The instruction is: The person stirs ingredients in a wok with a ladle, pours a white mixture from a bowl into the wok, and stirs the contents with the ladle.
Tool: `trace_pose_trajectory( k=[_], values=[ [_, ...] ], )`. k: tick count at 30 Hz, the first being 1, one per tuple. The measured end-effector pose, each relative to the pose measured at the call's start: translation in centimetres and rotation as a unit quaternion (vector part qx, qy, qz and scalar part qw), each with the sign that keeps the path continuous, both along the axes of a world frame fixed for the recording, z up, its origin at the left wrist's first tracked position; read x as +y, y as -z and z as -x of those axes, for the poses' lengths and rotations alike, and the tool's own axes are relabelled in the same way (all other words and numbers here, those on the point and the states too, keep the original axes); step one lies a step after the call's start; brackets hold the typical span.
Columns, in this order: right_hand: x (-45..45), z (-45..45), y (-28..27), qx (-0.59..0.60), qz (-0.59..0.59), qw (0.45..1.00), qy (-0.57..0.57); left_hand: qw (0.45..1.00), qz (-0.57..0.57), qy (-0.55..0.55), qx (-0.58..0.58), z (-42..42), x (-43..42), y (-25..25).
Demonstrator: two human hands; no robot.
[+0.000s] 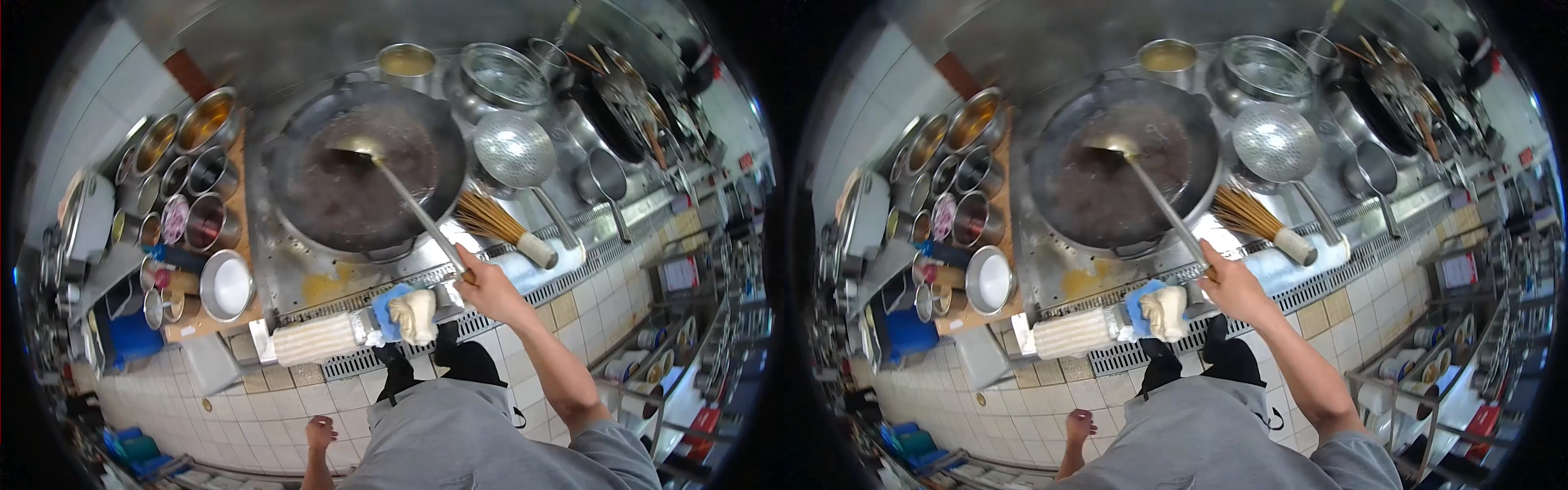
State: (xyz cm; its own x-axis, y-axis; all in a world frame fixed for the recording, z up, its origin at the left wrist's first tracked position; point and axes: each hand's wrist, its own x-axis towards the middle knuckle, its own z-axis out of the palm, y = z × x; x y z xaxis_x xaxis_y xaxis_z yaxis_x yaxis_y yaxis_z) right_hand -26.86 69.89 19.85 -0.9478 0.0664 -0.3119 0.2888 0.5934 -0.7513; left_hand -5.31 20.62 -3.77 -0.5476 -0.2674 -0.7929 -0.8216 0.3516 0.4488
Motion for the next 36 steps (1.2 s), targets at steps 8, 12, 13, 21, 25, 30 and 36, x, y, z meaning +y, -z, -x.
trace_pose_trajectory(
  k=[8,12,13,21,25,30,36],
  values=[
    [7.9,-3.5,-1.8,0.160,0.043,0.975,0.149,0.904,0.180,0.107,0.372,16.4,7.4,-19.2],
    [17.1,-6.0,0.1,0.238,0.093,0.936,0.242,0.860,0.136,0.120,0.478,23.6,22.2,-27.5],
    [19.6,-6.8,0.8,0.240,0.101,0.930,0.261,0.814,0.144,0.188,0.530,25.2,27.2,-29.5],
    [40.1,-9.4,3.1,0.236,-0.341,0.836,0.359,0.541,0.127,0.580,0.596,42.8,58.4,-28.8],
    [43.2,-8.7,8.0,0.095,-0.022,0.910,0.404,0.493,0.111,0.590,0.630,53.3,71.1,-20.7],
    [46.0,-7.9,9.3,0.034,0.311,0.819,0.480,0.495,0.208,0.563,0.628,62.7,78.1,-13.7],
    [49.8,-7.7,9.1,0.031,0.254,0.826,0.502,0.762,0.214,0.391,0.470,67.1,84.0,-8.8]
  ],
)
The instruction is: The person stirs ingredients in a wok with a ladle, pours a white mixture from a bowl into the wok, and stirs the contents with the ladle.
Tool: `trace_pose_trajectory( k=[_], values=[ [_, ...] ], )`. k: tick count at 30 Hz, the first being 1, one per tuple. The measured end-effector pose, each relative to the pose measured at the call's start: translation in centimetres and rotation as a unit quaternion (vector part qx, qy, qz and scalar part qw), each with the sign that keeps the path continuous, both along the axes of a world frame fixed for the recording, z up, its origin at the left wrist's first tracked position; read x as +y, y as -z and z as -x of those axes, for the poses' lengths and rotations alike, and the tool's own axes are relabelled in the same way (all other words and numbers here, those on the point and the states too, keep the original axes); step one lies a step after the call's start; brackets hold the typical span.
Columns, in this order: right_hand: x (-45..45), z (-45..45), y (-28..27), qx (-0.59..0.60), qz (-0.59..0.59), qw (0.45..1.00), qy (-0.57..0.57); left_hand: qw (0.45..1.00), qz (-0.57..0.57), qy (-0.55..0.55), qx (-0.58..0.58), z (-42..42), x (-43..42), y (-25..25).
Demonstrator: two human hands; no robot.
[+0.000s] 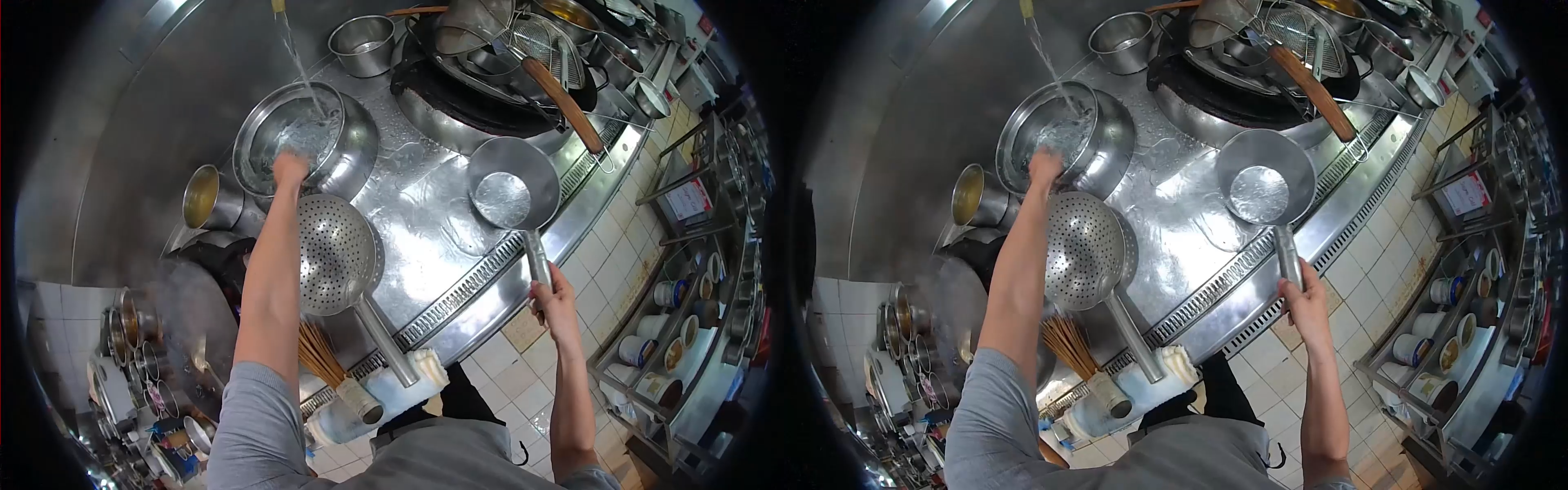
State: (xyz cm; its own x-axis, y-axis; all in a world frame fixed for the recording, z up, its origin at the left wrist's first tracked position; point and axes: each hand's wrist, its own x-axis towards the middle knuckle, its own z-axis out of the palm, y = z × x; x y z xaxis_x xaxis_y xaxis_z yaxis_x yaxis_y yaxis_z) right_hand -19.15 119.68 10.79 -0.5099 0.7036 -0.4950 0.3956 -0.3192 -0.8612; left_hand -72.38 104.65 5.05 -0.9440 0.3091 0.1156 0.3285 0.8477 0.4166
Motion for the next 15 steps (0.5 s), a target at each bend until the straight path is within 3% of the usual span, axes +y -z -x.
trace_pose_trajectory(
  k=[2,4,5,6,8,12,14,15],
  values=[
    [1.3,-0.2,0.4,0.001,-0.040,0.999,0.026,0.997,-0.049,0.021,-0.055,-0.5,1.9,-0.5],
    [2.1,-0.3,0.1,-0.011,-0.041,0.999,0.032,0.953,-0.155,0.168,-0.197,-1.3,3.3,-2.4],
    [2.4,-0.4,0.0,-0.018,-0.054,0.998,0.040,0.978,-0.089,0.161,-0.096,-3.2,3.1,-4.8],
    [2.7,-0.6,0.0,-0.024,-0.070,0.996,0.048,0.978,-0.088,0.160,-0.098,-3.1,2.0,-4.3],
    [3.0,-1.2,0.2,-0.018,-0.093,0.994,0.058,0.995,0.082,0.032,0.057,-1.7,0.4,-3.5],
    [2.6,-2.3,-0.3,-0.011,-0.166,0.983,0.083,0.989,0.076,-0.054,0.115,-0.1,-0.3,0.6],
    [2.2,-2.7,-0.4,-0.005,-0.212,0.972,0.098,0.998,-0.051,0.029,-0.001,-0.8,1.5,0.3],
    [2.2,-3.2,-0.5,0.003,-0.231,0.966,0.114,0.998,-0.041,0.057,-0.003,-3.2,3.0,-2.3]
  ],
)
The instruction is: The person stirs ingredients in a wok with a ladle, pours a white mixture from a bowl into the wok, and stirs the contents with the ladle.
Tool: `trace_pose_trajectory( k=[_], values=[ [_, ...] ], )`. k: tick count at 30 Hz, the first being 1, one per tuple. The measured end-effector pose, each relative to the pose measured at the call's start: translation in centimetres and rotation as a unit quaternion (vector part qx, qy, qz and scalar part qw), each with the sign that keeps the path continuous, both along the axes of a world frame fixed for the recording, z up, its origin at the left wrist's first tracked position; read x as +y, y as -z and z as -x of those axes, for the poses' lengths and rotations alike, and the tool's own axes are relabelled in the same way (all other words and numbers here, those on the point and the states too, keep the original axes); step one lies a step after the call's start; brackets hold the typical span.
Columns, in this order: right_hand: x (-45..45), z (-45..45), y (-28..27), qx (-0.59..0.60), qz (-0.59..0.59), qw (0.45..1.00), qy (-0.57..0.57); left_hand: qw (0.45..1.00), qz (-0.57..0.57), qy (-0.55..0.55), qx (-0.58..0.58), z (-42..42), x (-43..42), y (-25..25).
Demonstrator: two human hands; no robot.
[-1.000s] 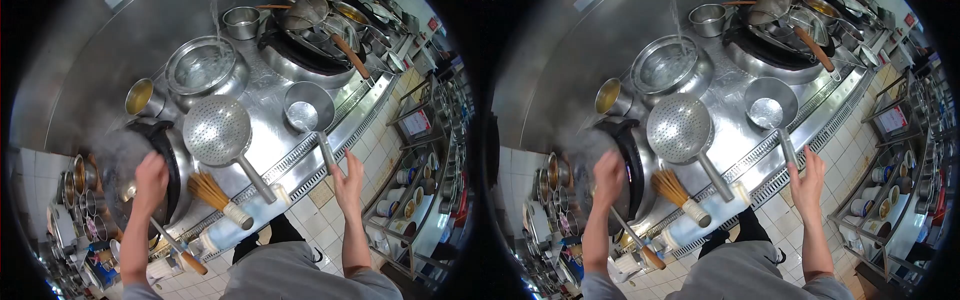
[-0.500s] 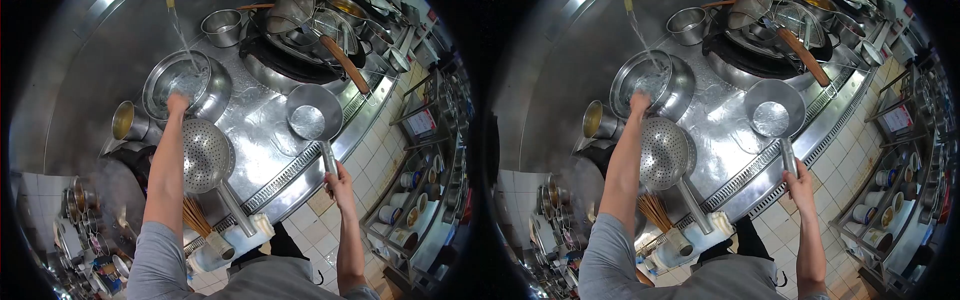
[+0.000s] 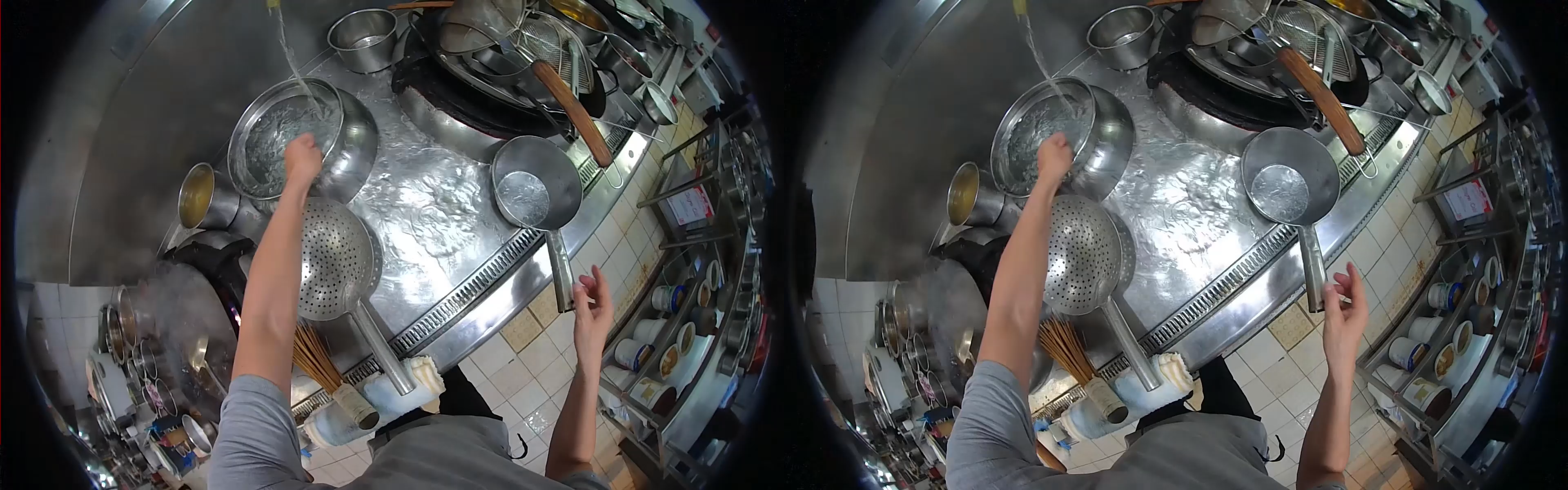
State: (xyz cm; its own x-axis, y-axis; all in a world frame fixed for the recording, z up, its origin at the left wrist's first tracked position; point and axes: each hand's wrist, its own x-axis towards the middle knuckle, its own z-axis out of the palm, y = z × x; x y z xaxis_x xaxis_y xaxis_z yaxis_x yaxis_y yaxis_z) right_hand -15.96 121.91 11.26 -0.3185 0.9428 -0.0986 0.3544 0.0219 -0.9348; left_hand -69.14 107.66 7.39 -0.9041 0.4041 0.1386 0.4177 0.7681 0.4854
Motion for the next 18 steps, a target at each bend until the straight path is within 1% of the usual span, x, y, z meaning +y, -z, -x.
trace_pose_trajectory(
  k=[1,3,4,5,7,9,10,11,12,13,14,15,16,17,18],
  values=[
    [0.1,-0.2,-0.3,0.009,-0.021,1.000,0.014,1.000,0.000,-0.005,0.000,-0.3,0.4,-0.5],
    [-0.2,-0.4,-1.4,0.003,-0.037,0.999,0.017,0.999,-0.051,0.004,0.016,-0.3,0.6,-0.9],
    [-0.1,-0.7,-1.6,0.011,-0.043,0.999,0.030,0.997,0.038,0.010,0.072,-0.3,-0.6,-1.6],
    [-0.2,-1.1,-1.8,0.020,-0.049,0.998,0.045,0.997,0.036,0.008,0.075,-0.2,-1.5,-1.3],
    [-0.8,-1.9,-2.5,0.014,-0.049,0.998,0.038,0.990,0.112,-0.085,0.009,0.2,-3.4,0.6],
    [-1.8,-2.1,-2.7,0.041,-0.106,0.991,0.068,0.990,0.122,-0.067,-0.020,-1.4,-3.4,1.0],
    [-2.5,-1.8,-3.3,0.033,-0.130,0.988,0.071,0.993,0.115,-0.006,-0.009,-1.5,-3.3,2.4],
    [-3.1,-1.5,-3.6,0.042,-0.144,0.986,0.068,0.993,0.058,0.078,0.063,-4.2,-2.7,1.4],
    [-4.0,-1.1,-3.7,0.049,-0.152,0.986,0.057,0.990,0.101,0.089,0.027,-7.0,-1.5,-0.7],
    [-4.7,-0.4,-3.8,0.057,-0.160,0.985,0.041,0.988,-0.054,0.105,0.104,-9.1,-0.9,0.1],
    [-5.6,0.7,-4.2,0.073,-0.156,0.985,0.009,0.985,-0.081,0.147,0.031,-11.3,-0.6,-0.9],
    [-6.7,1.9,-4.7,0.089,-0.129,0.987,-0.014,0.985,-0.027,0.111,-0.130,-15.0,-0.2,-5.7],
    [-7.9,3.0,-5.1,0.106,-0.101,0.988,-0.040,0.986,-0.020,0.147,-0.072,-17.0,-0.4,-5.7],
    [-8.9,4.0,-5.2,0.123,-0.092,0.985,-0.081,0.988,-0.008,0.147,-0.052,-19.3,-0.6,-6.9],
    [-9.9,5.0,-5.3,0.141,-0.099,0.979,-0.109,0.988,-0.044,0.144,-0.041,-21.2,-1.2,-7.2]
  ],
)
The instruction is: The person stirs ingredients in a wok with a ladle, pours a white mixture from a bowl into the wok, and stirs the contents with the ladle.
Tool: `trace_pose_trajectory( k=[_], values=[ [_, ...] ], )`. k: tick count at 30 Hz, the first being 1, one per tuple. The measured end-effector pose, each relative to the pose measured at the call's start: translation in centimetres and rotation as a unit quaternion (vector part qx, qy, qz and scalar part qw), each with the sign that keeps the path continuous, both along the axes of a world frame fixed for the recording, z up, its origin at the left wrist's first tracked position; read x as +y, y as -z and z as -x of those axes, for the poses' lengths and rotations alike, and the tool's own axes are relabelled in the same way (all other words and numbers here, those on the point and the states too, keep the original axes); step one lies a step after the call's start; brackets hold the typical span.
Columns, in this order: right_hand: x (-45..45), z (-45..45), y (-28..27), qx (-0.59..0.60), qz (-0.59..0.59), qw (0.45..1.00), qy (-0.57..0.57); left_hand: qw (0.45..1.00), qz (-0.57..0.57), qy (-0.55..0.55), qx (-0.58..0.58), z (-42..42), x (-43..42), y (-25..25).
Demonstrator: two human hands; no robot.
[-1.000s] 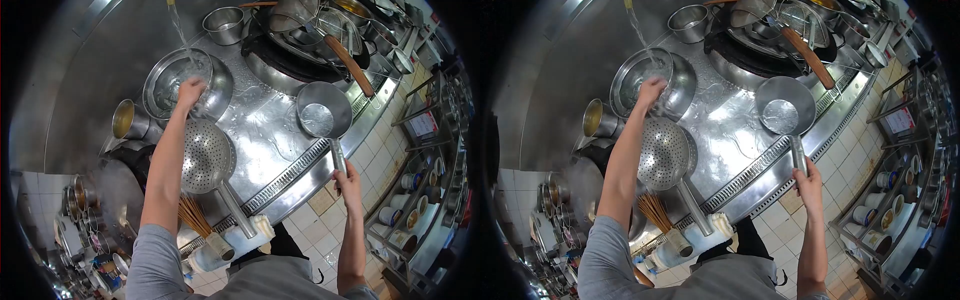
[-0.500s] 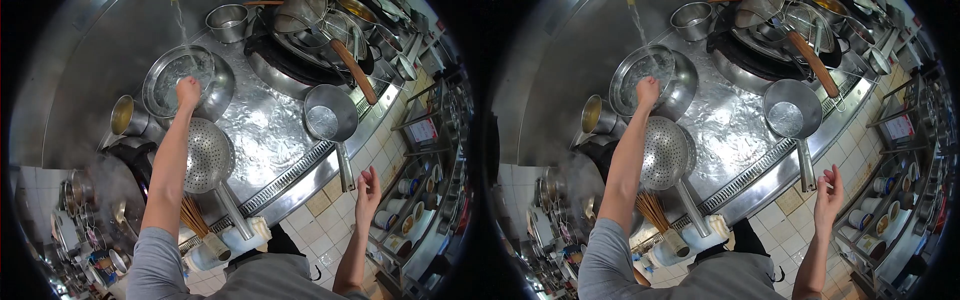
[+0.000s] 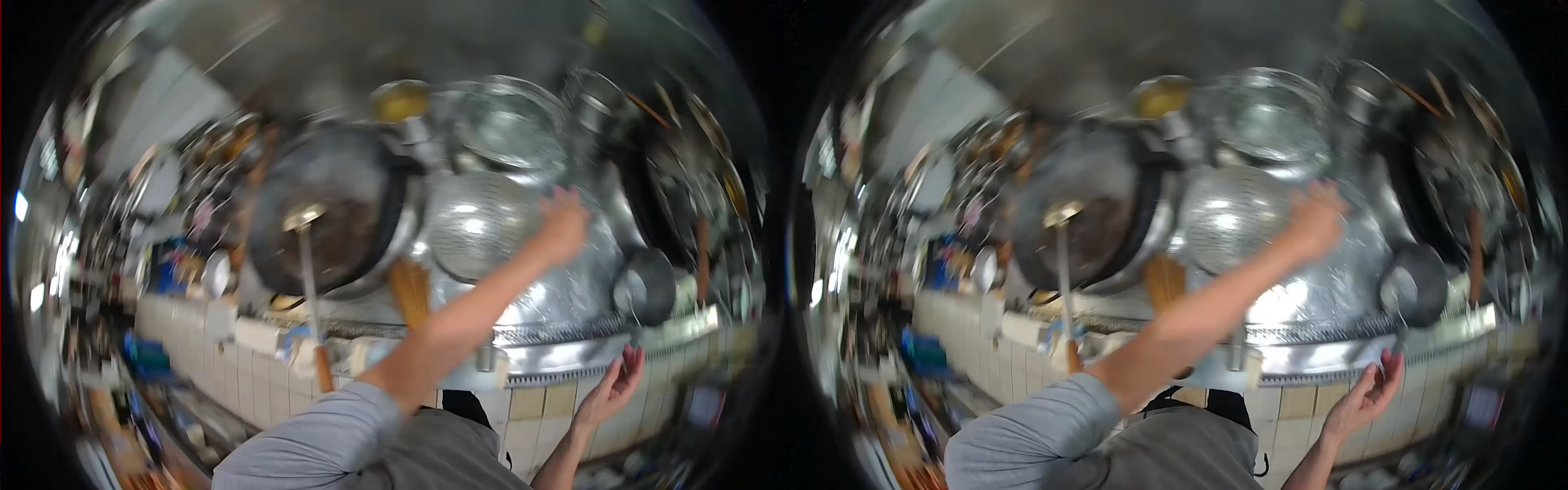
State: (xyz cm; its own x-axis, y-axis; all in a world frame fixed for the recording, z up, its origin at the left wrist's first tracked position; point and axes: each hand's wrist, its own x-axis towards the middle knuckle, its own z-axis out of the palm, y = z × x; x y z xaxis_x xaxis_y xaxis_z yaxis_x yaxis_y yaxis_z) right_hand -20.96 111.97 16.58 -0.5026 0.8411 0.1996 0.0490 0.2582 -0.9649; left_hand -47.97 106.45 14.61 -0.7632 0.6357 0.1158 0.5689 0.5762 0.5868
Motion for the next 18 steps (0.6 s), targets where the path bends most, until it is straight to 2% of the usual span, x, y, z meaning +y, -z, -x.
trace_pose_trajectory(
  k=[1,3,4,7,10,13,15,16,18],
  values=[
    [-1.3,1.1,-0.1,0.018,-0.007,0.999,-0.031,1.000,-0.015,0.007,-0.019,-1.6,-1.4,-1.7],
    [-3.7,2.4,-1.0,0.018,-0.033,0.995,-0.097,0.994,-0.105,-0.016,-0.002,-3.3,-4.1,-1.5],
    [-4.5,2.9,-0.1,0.041,-0.036,0.990,-0.128,0.993,-0.109,-0.035,0.020,-3.9,-5.3,-1.4],
    [-9.1,3.7,-0.4,0.062,-0.016,0.972,-0.225,0.979,-0.167,-0.112,0.029,-9.8,-15.5,-8.4],
    [-15.0,3.4,-1.4,0.054,0.003,0.934,-0.354,0.957,-0.227,-0.170,0.061,-16.3,-24.3,-11.7],
    [-21.4,3.5,-1.6,0.060,-0.019,0.877,-0.477,0.925,-0.256,-0.268,0.086,-24.6,-33.1,-12.5],
    [-26.3,3.4,-3.3,0.041,-0.071,0.845,-0.528,0.906,-0.204,-0.356,0.108,-30.9,-38.1,-12.0],
    [-28.5,3.6,-3.3,0.046,-0.126,0.818,-0.560,0.892,-0.179,-0.408,0.079,-34.1,-40.3,-11.2],
    [-32.0,3.8,-2.5,-0.024,-0.291,0.777,-0.557,0.859,-0.126,-0.495,0.039,-40.3,-44.3,-7.7]
  ],
)
